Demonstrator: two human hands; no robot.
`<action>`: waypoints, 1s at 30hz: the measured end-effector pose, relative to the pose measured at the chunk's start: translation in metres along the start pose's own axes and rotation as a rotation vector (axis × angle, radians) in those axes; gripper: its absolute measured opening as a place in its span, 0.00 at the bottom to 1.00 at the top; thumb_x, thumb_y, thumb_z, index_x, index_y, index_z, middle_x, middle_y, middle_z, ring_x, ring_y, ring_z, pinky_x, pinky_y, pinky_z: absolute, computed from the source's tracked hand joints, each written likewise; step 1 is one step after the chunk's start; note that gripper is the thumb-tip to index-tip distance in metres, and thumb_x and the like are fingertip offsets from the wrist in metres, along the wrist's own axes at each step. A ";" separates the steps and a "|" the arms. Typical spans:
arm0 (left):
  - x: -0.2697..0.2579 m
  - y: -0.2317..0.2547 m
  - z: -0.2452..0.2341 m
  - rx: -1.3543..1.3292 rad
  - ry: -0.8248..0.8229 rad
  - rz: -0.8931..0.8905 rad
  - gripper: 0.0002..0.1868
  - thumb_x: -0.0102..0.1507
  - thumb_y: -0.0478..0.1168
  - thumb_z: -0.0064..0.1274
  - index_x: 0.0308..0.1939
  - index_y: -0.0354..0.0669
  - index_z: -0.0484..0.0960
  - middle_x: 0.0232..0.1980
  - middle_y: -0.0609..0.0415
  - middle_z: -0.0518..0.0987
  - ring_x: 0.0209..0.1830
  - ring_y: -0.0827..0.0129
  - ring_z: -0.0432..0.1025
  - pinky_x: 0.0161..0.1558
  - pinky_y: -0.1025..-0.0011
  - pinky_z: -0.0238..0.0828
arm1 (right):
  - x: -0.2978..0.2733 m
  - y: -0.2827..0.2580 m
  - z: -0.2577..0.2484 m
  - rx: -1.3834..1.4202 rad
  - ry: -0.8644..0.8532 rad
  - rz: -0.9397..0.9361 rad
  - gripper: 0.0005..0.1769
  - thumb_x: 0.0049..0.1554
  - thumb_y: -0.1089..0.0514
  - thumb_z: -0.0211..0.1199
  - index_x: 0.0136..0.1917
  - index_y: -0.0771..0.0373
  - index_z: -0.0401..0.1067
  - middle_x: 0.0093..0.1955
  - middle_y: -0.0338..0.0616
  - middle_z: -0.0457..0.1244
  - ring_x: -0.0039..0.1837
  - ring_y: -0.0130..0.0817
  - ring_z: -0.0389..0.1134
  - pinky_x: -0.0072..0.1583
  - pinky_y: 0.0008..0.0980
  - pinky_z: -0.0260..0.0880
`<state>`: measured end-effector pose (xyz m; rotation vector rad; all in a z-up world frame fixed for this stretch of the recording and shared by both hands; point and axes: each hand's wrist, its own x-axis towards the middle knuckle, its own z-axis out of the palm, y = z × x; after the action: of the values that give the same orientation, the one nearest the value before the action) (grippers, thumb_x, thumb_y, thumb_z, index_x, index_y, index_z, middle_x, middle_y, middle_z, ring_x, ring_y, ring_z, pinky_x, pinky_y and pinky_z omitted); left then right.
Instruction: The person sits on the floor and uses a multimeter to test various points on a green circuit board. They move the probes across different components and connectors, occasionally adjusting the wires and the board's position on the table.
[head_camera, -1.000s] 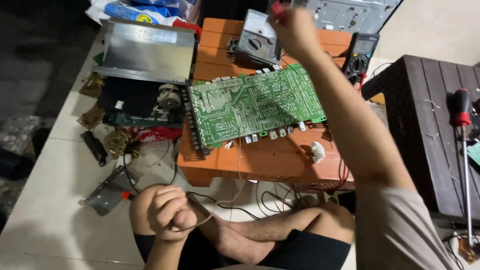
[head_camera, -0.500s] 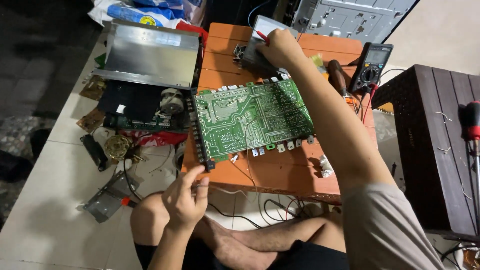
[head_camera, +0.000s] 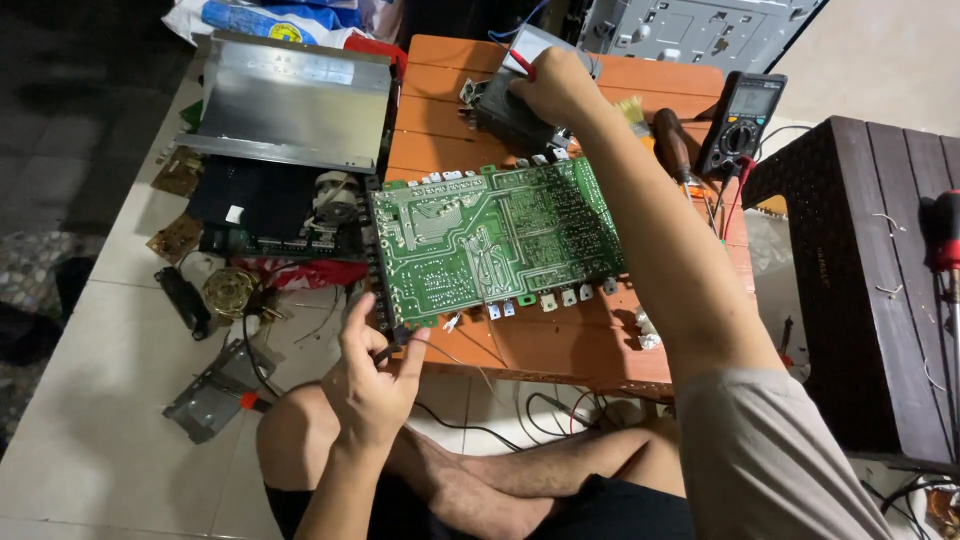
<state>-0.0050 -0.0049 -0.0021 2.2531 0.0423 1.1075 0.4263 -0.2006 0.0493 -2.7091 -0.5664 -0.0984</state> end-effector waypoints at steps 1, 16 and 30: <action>0.001 0.003 -0.003 0.054 -0.040 -0.064 0.31 0.64 0.51 0.64 0.66 0.40 0.73 0.28 0.64 0.70 0.23 0.77 0.66 0.27 0.75 0.66 | 0.001 0.002 0.002 -0.001 0.011 0.004 0.27 0.63 0.45 0.70 0.33 0.65 0.64 0.37 0.54 0.64 0.36 0.47 0.62 0.39 0.46 0.63; 0.007 -0.002 -0.013 0.073 -0.170 -0.022 0.30 0.67 0.50 0.57 0.70 0.41 0.74 0.68 0.47 0.78 0.57 0.59 0.80 0.42 0.66 0.79 | -0.038 -0.039 -0.035 0.136 -0.068 0.219 0.19 0.65 0.44 0.59 0.41 0.60 0.69 0.38 0.42 0.63 0.37 0.37 0.62 0.39 0.37 0.62; 0.040 -0.012 -0.024 0.133 -0.353 -0.107 0.31 0.65 0.57 0.58 0.69 0.49 0.79 0.45 0.48 0.87 0.37 0.55 0.79 0.33 0.60 0.72 | -0.227 0.040 -0.136 0.658 0.478 0.089 0.28 0.78 0.47 0.50 0.37 0.56 0.72 0.30 0.30 0.59 0.32 0.16 0.55 0.37 0.22 0.49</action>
<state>0.0060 0.0289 0.0304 2.5018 0.0921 0.6571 0.2356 -0.3701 0.1301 -1.9692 -0.2653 -0.4382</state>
